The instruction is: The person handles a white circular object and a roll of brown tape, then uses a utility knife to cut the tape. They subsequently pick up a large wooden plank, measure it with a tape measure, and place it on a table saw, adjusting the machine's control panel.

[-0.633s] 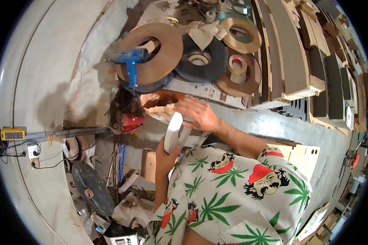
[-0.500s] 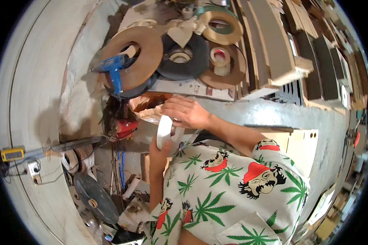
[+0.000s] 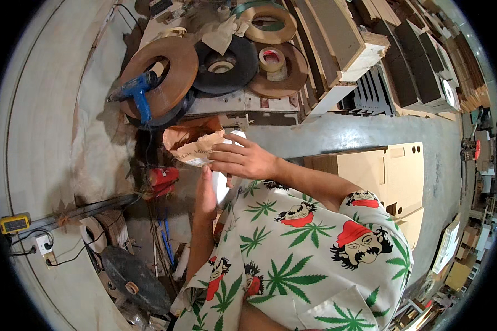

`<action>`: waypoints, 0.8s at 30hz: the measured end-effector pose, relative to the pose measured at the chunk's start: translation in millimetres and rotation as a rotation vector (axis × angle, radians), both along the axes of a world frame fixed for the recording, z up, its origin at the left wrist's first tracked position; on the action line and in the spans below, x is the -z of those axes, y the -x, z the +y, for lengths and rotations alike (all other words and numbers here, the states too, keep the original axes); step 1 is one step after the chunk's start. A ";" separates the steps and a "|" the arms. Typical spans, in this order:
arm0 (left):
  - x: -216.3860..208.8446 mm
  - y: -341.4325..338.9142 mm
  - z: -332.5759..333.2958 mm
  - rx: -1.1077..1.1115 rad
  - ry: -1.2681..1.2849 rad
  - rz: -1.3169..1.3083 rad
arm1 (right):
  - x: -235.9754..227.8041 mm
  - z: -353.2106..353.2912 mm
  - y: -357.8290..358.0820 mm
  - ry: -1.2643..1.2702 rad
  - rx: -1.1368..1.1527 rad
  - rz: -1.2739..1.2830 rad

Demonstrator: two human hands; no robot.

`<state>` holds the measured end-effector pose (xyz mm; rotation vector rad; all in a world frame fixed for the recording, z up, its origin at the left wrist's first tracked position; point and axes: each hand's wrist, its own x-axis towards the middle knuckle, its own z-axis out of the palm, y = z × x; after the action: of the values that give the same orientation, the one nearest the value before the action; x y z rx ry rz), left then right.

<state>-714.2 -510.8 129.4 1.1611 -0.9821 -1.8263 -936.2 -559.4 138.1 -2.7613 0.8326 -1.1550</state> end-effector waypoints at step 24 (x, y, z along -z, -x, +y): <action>-53.1 56.0 -179.1 0.030 -0.294 0.092 | -11.9 -172.9 66.0 0.217 -0.211 0.033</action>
<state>-770.2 -689.9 182.5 1.2256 -0.6977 -2.0789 -1002.2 -732.3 150.0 -2.9568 0.4248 -1.2283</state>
